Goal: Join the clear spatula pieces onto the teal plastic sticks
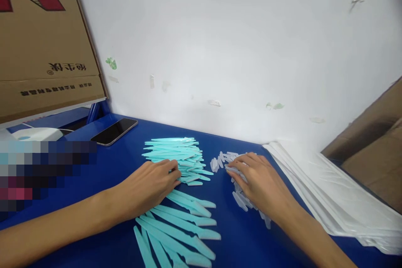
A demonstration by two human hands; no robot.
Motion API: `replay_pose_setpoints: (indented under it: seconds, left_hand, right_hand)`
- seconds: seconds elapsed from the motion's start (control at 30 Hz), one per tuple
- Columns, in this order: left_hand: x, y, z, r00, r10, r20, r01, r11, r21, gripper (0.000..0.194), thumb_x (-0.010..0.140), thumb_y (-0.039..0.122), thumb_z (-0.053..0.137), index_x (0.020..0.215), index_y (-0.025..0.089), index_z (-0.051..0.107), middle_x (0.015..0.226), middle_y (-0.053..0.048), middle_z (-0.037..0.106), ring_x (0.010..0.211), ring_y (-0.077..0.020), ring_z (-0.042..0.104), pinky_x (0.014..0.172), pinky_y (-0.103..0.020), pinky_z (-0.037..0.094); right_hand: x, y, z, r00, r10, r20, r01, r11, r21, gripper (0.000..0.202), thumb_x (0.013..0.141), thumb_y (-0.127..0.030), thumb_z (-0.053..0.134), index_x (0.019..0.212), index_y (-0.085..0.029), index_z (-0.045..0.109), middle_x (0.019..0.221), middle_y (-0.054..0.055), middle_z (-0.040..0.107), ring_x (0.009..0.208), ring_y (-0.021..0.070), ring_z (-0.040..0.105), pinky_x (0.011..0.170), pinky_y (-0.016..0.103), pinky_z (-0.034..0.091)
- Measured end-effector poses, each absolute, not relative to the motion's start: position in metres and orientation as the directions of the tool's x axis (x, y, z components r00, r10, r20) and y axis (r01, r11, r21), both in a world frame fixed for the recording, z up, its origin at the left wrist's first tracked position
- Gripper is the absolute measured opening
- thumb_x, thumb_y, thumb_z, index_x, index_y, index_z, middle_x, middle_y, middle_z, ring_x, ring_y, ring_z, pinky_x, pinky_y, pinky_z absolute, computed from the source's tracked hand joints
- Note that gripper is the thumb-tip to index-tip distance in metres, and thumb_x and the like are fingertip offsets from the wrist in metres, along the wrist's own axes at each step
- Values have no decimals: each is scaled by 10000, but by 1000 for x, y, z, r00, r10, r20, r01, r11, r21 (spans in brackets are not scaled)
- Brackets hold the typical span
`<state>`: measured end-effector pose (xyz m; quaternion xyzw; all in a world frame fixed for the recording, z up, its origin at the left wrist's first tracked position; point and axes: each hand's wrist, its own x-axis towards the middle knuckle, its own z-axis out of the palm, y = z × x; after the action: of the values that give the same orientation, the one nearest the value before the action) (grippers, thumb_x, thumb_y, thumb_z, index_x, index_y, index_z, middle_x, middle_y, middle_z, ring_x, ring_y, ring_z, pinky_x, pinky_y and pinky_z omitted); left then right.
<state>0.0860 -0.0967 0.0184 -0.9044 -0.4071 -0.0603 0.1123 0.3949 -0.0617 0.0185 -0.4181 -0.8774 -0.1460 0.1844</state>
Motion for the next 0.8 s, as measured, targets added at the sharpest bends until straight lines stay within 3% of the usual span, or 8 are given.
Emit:
replay_pose_setpoints:
  seconds: [0.13,0.3,0.57,0.67,0.8]
  left_hand:
    - [89,-98,23,669,718,193,743,-650,-162,212,1028,132,456,951,168,650,920,-65,624,777,-206,596,532,-278,349]
    - [92,-98,25,626,751,209,777,-624,-87,242,1074,217,397,1004,165,623,896,-58,629,835,-234,588,642,-328,450]
    - [91,-98,23,607,748,266,774,-633,13,207,1074,201,364,1058,188,569,934,-49,590,843,-222,527,717,-339,432]
    - [90,-99,23,594,768,239,784,-620,43,209,1050,125,354,1080,205,545,926,-33,560,781,-193,504,657,-306,380]
    - [87,-100,20,586,785,202,797,-603,33,303,1003,49,333,1168,242,498,960,-16,527,602,-148,386,543,-295,251]
  right_hand:
    - [398,-57,12,-608,682,405,784,596,174,141,964,-172,614,1016,-188,744,974,89,752,932,300,666,817,486,495]
    - [395,-56,8,-623,667,409,776,595,211,108,960,-132,626,958,-190,717,937,72,745,900,276,661,780,431,464]
    - [389,-61,14,-679,632,374,733,614,293,183,896,10,603,954,-155,657,946,105,734,882,290,677,787,431,471]
    - [386,-65,17,-653,621,433,743,635,210,150,958,-33,562,1012,-160,622,893,81,740,821,267,690,793,426,488]
    - [378,-74,18,-574,638,514,699,708,-99,105,1056,-215,509,1092,-217,608,878,32,737,721,194,686,669,322,505]
